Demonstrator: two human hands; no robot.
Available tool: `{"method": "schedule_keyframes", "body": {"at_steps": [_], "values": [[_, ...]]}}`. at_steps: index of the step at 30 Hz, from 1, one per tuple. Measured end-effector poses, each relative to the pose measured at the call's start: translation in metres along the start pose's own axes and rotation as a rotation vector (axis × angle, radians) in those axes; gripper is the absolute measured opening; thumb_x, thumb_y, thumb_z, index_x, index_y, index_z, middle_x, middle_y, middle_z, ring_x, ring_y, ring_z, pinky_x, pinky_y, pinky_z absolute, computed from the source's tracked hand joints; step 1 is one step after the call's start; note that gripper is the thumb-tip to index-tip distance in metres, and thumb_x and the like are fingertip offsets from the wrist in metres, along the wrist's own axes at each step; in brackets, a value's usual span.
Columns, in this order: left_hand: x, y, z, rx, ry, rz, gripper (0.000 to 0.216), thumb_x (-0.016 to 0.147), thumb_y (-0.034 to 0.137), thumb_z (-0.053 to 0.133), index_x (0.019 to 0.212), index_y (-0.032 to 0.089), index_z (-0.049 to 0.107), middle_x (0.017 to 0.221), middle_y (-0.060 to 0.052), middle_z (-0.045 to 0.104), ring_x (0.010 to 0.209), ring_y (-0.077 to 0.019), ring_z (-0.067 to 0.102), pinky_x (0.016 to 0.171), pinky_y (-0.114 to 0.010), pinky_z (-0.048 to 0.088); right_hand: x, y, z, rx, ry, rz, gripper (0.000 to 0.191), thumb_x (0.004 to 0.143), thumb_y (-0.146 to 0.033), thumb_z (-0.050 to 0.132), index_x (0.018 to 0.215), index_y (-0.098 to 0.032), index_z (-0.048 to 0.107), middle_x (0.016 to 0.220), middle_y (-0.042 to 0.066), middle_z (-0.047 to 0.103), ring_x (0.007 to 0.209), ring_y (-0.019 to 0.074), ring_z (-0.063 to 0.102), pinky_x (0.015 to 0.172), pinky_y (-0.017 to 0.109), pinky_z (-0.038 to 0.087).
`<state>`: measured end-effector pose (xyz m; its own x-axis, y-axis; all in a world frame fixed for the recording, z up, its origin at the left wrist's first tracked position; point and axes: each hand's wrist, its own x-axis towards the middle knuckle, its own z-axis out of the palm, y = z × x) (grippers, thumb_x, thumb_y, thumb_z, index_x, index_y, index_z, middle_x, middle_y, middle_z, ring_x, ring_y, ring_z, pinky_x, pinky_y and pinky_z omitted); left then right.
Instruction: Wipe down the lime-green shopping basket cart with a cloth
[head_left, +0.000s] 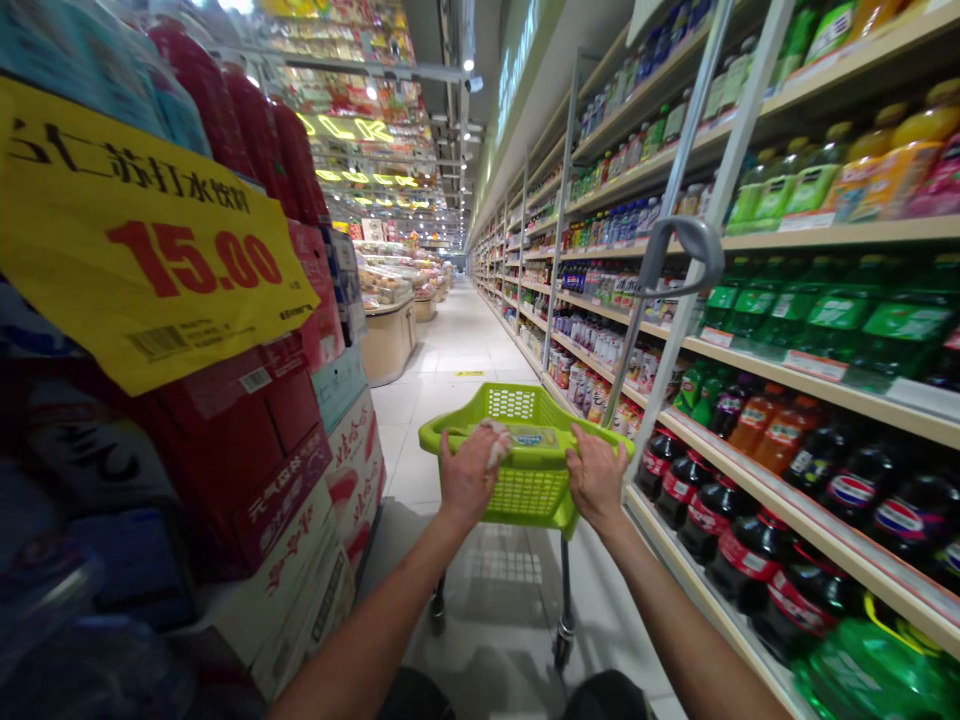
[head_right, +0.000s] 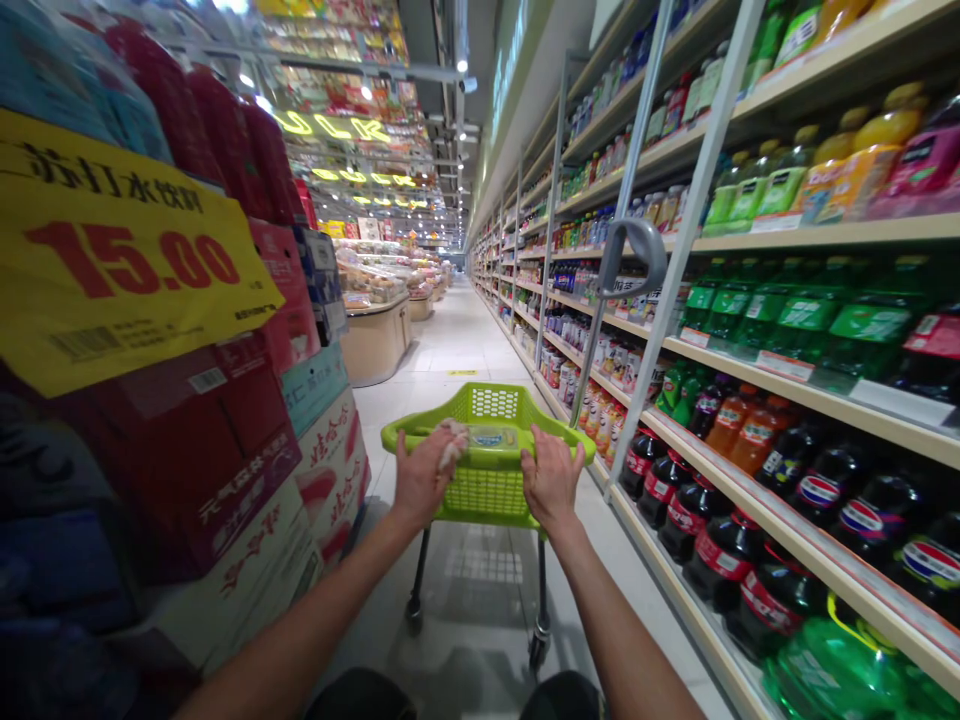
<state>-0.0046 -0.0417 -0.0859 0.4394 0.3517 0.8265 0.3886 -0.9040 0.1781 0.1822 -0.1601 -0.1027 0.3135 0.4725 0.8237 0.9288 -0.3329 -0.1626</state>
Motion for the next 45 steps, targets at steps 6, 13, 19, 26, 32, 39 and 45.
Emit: {"method": "schedule_keyframes", "body": {"at_steps": [6, 13, 19, 26, 32, 39, 45], "values": [[-0.001, -0.016, -0.006, 0.045, 0.055, -0.013, 0.03, 0.082, 0.018, 0.042, 0.11, 0.022, 0.053, 0.113, -0.007, 0.063, 0.105, -0.0216, 0.057, 0.108, -0.056, 0.003, -0.006, 0.018, 0.001, 0.003, 0.049, -0.007, 0.042, 0.09, -0.033, 0.025, 0.119, -0.016, 0.05, 0.111, 0.011, 0.061, 0.109, 0.0227, 0.048, 0.099, 0.047, 0.022], [0.015, 0.05, 0.026, -0.076, -0.086, 0.128, 0.031, 0.081, 0.019, 0.047, 0.111, 0.025, 0.053, 0.115, -0.004, 0.062, 0.112, -0.0191, 0.053, 0.11, -0.053, 0.003, -0.01, 0.012, 0.003, 0.087, 0.079, 0.005, 0.047, 0.09, -0.036, 0.024, 0.131, -0.016, 0.037, 0.111, 0.011, 0.06, 0.11, 0.0245, 0.048, 0.1, 0.05, 0.02], [0.016, 0.029, 0.017, -0.056, -0.036, -0.008, 0.026, 0.083, 0.02, 0.045, 0.107, 0.025, 0.055, 0.113, -0.005, 0.063, 0.105, -0.0204, 0.057, 0.107, -0.059, 0.003, -0.012, 0.019, -0.005, 0.158, 0.074, 0.004, 0.048, 0.09, -0.032, 0.024, 0.137, -0.019, 0.025, 0.108, 0.007, 0.062, 0.108, 0.0218, 0.05, 0.101, 0.049, 0.019], [0.022, 0.055, 0.021, -0.062, -0.103, 0.005, 0.027, 0.081, 0.018, 0.047, 0.106, 0.022, 0.056, 0.113, -0.007, 0.063, 0.108, -0.0231, 0.055, 0.107, -0.06, 0.007, -0.016, 0.007, -0.004, 0.166, 0.101, 0.039, 0.05, 0.089, -0.034, 0.023, 0.136, -0.016, 0.027, 0.108, 0.009, 0.061, 0.109, 0.0238, 0.048, 0.1, 0.05, 0.019], [0.026, 0.055, 0.015, -0.06, -0.099, -0.039, 0.025, 0.083, 0.021, 0.047, 0.105, 0.024, 0.056, 0.112, -0.005, 0.063, 0.105, -0.0211, 0.057, 0.108, -0.059, 0.006, -0.019, 0.016, -0.006, 0.134, 0.095, -0.02, 0.048, 0.089, -0.032, 0.026, 0.135, -0.018, 0.028, 0.108, 0.009, 0.062, 0.109, 0.0232, 0.049, 0.101, 0.05, 0.018], [0.016, 0.072, 0.032, -0.043, -0.08, 0.16, 0.024, 0.085, 0.023, 0.045, 0.106, 0.023, 0.057, 0.112, -0.006, 0.063, 0.11, -0.0195, 0.054, 0.11, -0.054, 0.004, -0.02, 0.0, -0.008, 0.124, 0.145, 0.035, 0.046, 0.09, -0.032, 0.022, 0.131, -0.015, 0.035, 0.11, 0.012, 0.06, 0.109, 0.0238, 0.049, 0.1, 0.05, 0.02], [-0.003, 0.032, 0.015, 0.015, 0.016, 0.188, 0.029, 0.086, 0.024, 0.042, 0.113, 0.025, 0.052, 0.119, -0.004, 0.059, 0.112, -0.0207, 0.053, 0.108, -0.055, -0.001, -0.023, 0.01, -0.01, 0.153, 0.122, -0.018, 0.045, 0.09, -0.031, 0.026, 0.131, -0.018, 0.033, 0.108, 0.009, 0.062, 0.109, 0.0235, 0.05, 0.102, 0.05, 0.018]]}}
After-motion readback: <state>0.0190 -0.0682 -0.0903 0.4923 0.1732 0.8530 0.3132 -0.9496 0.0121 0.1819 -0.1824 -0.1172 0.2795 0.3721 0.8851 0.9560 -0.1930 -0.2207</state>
